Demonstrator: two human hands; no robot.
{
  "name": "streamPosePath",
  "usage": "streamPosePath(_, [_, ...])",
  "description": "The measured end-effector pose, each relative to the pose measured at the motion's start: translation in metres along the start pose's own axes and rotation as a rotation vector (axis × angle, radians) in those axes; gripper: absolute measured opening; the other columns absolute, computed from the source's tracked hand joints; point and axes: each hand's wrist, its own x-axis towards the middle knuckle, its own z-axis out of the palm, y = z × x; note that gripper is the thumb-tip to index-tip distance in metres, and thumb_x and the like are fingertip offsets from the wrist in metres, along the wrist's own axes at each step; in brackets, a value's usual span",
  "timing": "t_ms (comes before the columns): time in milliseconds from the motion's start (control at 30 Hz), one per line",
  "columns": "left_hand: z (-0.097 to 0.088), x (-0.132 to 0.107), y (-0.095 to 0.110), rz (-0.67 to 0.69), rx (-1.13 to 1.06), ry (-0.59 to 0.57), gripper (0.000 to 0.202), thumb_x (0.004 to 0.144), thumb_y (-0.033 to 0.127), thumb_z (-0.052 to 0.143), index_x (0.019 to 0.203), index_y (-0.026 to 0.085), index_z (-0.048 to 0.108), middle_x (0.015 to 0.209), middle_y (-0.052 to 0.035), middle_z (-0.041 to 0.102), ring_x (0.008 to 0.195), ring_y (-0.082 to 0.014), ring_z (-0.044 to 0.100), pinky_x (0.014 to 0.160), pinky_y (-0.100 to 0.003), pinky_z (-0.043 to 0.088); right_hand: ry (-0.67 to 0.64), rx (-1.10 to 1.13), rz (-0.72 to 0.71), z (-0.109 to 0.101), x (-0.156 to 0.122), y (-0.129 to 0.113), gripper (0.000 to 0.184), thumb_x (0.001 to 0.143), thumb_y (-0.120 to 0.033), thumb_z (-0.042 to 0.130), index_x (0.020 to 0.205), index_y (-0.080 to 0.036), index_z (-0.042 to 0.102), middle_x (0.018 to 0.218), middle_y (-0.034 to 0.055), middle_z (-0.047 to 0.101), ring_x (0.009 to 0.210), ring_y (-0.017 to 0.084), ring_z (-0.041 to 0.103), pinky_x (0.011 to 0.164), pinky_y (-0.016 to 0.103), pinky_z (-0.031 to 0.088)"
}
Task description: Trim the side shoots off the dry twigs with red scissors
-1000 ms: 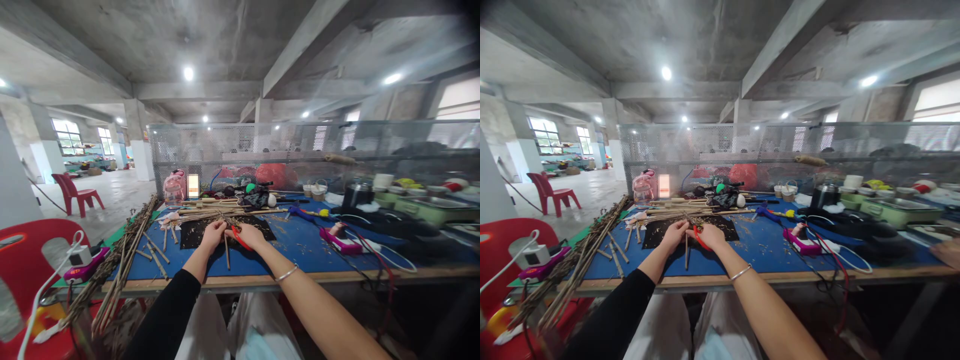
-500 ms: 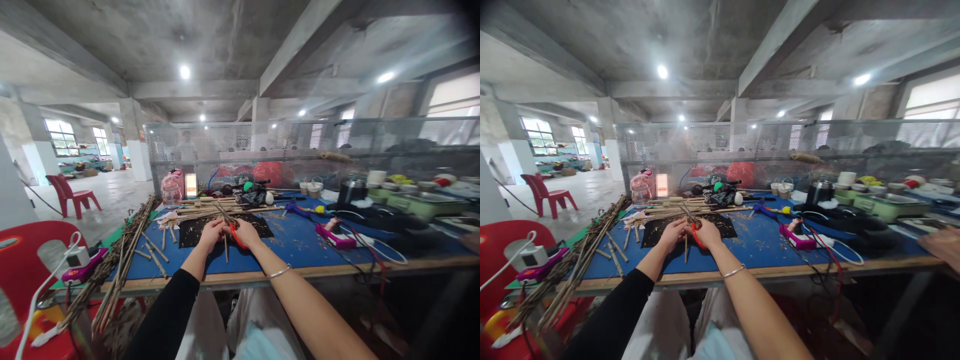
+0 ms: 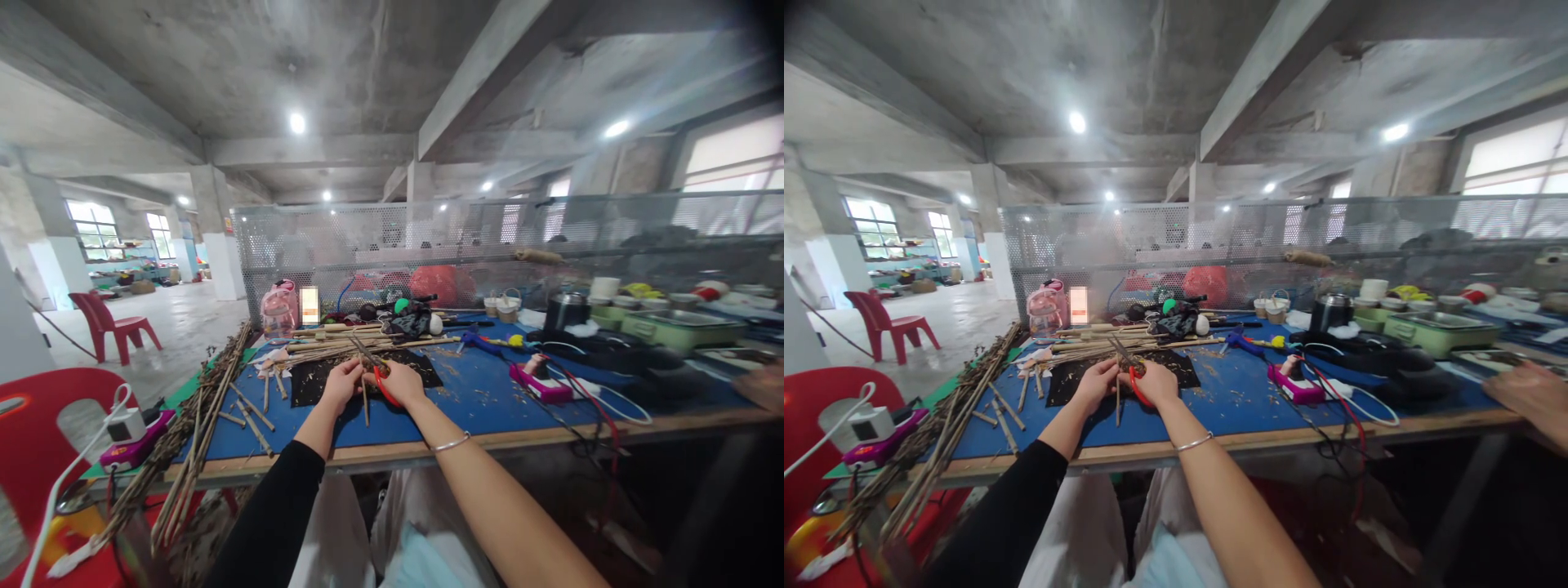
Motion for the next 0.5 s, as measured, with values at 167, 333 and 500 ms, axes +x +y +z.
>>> streamPosePath(167, [-0.0012, 0.0008, -0.0012, -0.023, -0.02, -0.041, 0.037, 0.065, 0.031, 0.067, 0.098, 0.016, 0.064, 0.07, -0.0011, 0.059, 0.047, -0.0028, 0.045, 0.043, -0.014, 0.037, 0.012, 0.048, -0.046, 0.0035, -0.0017, 0.0017, 0.055, 0.066, -0.067, 0.047, 0.094, -0.021, 0.057, 0.096, 0.0062, 0.063, 0.091, 0.022, 0.058, 0.073, 0.029, 0.038])
streamPosePath(333, [-0.0006, 0.0011, -0.0021, -0.006, -0.074, -0.066, 0.042, 0.064, 0.032, 0.068, 0.104, 0.018, 0.062, 0.07, -0.0009, 0.059, 0.048, -0.0028, 0.046, 0.044, -0.014, 0.035, 0.022, -0.006, -0.019, 0.0051, 0.0009, 0.0006, 0.051, 0.07, -0.063, 0.046, 0.096, -0.02, 0.055, 0.099, 0.0068, 0.062, 0.095, 0.024, 0.056, 0.078, 0.033, 0.037])
streamPosePath(500, [-0.0009, 0.0022, -0.0028, 0.01, -0.046, -0.072, 0.043, 0.064, 0.033, 0.068, 0.103, 0.018, 0.062, 0.07, -0.0011, 0.059, 0.047, -0.0029, 0.045, 0.042, -0.014, 0.034, -0.027, 0.016, -0.031, 0.0023, 0.0026, 0.0003, 0.052, 0.07, -0.063, 0.048, 0.097, -0.02, 0.057, 0.098, 0.0072, 0.063, 0.091, 0.022, 0.058, 0.072, 0.027, 0.039])
